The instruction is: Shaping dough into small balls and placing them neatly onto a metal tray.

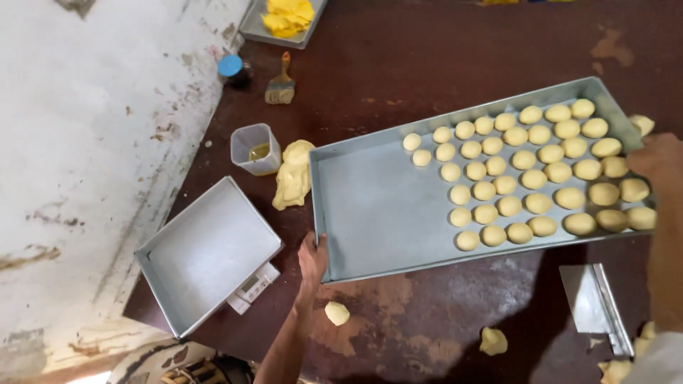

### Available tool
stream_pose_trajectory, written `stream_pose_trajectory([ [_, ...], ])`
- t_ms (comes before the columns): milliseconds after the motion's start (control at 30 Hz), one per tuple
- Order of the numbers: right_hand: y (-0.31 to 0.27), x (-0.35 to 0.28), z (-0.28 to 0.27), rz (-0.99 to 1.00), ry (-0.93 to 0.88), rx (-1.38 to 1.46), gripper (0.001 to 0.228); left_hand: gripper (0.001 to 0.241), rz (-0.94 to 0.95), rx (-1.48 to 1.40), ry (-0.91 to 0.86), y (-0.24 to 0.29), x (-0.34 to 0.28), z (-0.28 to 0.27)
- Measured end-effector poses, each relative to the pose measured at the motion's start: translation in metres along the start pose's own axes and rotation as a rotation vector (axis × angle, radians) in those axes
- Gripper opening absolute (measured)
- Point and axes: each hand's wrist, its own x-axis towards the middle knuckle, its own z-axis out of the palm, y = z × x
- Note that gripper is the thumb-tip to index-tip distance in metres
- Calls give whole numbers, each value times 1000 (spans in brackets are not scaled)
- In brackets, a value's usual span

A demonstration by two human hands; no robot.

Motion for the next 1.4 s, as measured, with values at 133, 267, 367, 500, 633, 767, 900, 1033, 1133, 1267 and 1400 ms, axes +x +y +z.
stream_pose_trajectory([
  [133, -68, 18, 11, 52, 34, 204, 51, 32, -98, -38, 19, 1, -5, -1],
  [267, -82, 53, 33, -36, 30, 31, 49, 29, -154, -44, 13, 16, -10, -2],
  [367, -81, 74, 65, -38, 79, -215, 29, 28, -218, -55, -44, 28, -10, -4],
  [500, -76, 84, 91, -27, 34, -4, 40, 23, -257, 7, -70, 48, -6, -11],
  [633, -67, 77, 89, -180, 4, 62, 58, 11, -347, 22, -161, 72, 5, -27],
  [767, -143, -114, -66, -109, 18, 542, 65, 6, -285, -106, -163, 83, -3, -39],
  [900, -163, -275, -27, -36, 411, 1128, 34, 14, -208, -133, -147, 96, -10, -55],
  [1033, -251, -435, -30, 329, -429, 1821, 65, 26, -173, -103, -208, 95, -18, -58],
  [1133, -282, -458, -63, 275, -402, 1891, 71, 20, -187, -88, -198, 143, -56, -84],
  [1267, -282, -453, -28, 253, -286, 1808, 91, 23, -163, -116, -227, 108, -83, -73],
  [1400, -273, -433, -2, 280, -294, 1712, 107, 28, -247, -205, -210, 86, -122, -54],
])
